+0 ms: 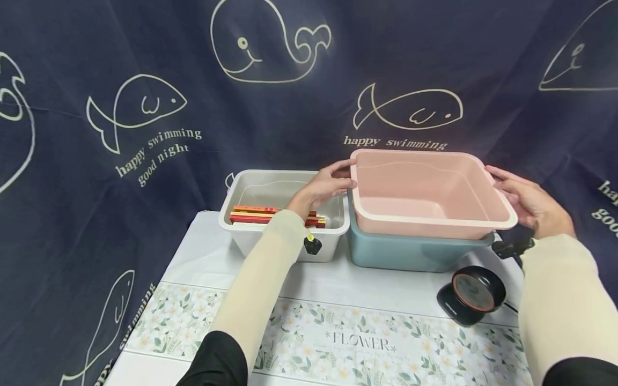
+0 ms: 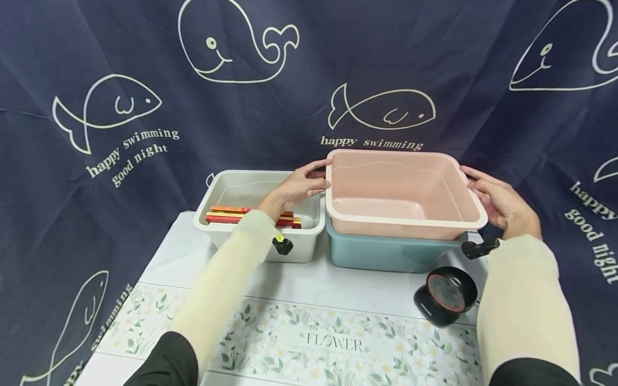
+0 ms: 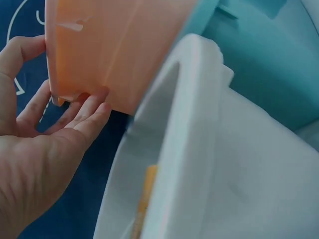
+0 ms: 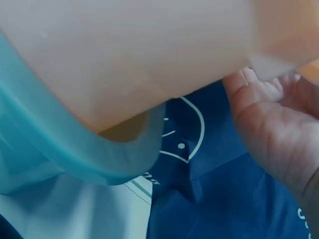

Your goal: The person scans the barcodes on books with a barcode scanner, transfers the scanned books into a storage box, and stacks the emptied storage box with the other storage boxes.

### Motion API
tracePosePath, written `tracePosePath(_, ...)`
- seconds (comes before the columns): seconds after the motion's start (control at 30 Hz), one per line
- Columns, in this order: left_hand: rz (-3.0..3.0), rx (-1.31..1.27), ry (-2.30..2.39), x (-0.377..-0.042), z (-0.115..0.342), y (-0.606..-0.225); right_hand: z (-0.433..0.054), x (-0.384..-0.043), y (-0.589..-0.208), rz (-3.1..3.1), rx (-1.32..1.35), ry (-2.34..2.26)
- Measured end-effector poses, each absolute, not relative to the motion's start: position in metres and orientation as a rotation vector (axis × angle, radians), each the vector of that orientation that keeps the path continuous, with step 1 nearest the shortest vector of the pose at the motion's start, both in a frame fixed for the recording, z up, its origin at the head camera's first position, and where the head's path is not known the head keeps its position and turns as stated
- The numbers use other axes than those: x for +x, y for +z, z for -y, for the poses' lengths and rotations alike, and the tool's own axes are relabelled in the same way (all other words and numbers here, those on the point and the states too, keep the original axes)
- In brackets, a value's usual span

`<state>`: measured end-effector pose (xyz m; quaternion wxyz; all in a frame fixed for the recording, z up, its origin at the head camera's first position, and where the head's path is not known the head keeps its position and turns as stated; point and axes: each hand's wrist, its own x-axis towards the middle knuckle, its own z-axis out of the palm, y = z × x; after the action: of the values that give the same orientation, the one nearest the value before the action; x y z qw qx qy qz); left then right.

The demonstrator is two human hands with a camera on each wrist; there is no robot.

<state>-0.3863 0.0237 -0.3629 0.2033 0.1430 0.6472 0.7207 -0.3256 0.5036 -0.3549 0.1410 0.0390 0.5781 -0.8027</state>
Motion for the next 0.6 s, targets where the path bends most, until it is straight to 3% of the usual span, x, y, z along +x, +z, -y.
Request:
tracePosePath(0.23, -1.841, 0.345, 1.939, -0.385, -0.023, -0.373, -0.501, -0.322, -0.362, -1.702, 0.12, -2.277)
tracePosePath(0.6, -2.15, 0.477, 1.679, -0.379, -0.029, -0.376, -0.505, -0.315, -0.379, -1.77, 0.109, -2.227)
